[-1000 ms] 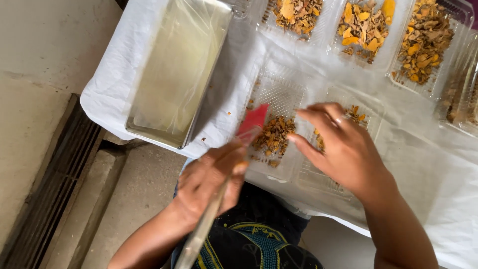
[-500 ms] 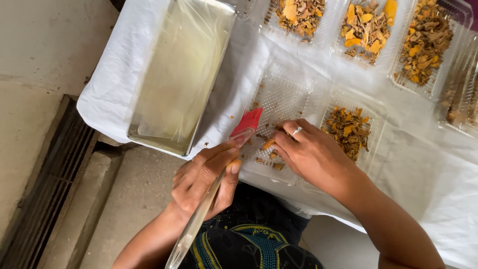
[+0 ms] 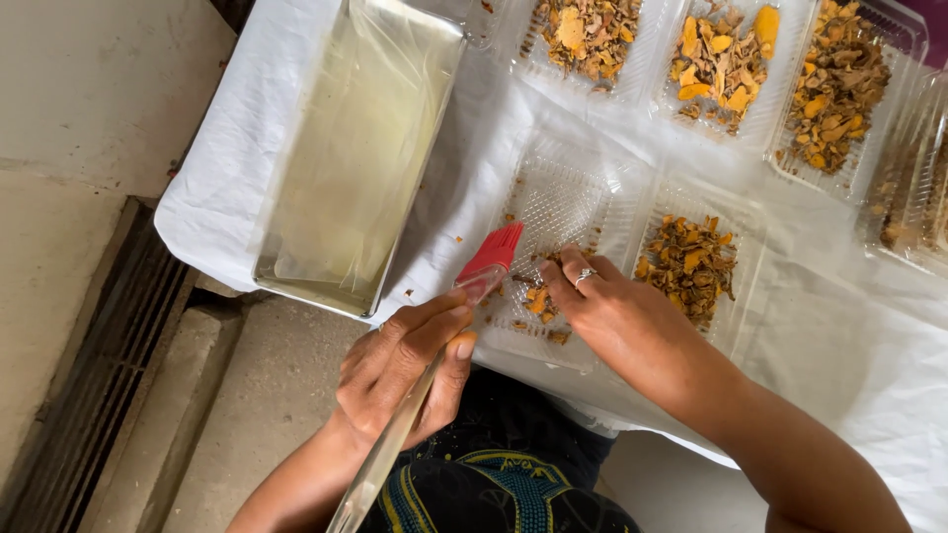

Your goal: Sorting dried tea leaves and packaging them into small plastic containers while using a brush to clean the workspace.

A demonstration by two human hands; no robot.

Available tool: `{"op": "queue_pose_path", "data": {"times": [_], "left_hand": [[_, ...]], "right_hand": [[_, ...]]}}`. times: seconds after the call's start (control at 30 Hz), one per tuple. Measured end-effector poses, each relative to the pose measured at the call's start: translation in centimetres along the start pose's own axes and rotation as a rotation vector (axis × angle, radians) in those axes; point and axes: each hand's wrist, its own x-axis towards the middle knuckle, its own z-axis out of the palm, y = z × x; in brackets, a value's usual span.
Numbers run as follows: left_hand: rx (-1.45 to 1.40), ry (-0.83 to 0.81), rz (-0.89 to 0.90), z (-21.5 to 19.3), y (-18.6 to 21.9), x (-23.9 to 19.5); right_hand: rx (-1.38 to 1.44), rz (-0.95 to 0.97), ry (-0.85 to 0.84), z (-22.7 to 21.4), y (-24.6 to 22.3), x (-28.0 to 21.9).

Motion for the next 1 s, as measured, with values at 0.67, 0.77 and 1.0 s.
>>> {"op": "queue_pose_path", "data": {"times": [0.67, 0.77, 1.0], "left_hand": [[-0.335, 0.097, -0.195, 1.2, 0.6, -0.2], [-0.355, 0.005, -0.19, 1.8, 0.6, -0.1], [-0.347, 0.07, -0.081, 1.7, 0.1, -0.8]], "right_hand": [[1.775, 0.295, 0.277, -1.0, 5.4, 0.7], [2.066, 0.384, 0.357, 2.4, 5.3, -0.2], [2.077, 0.518, 0.381, 1.4, 4.6, 0.3]]}}
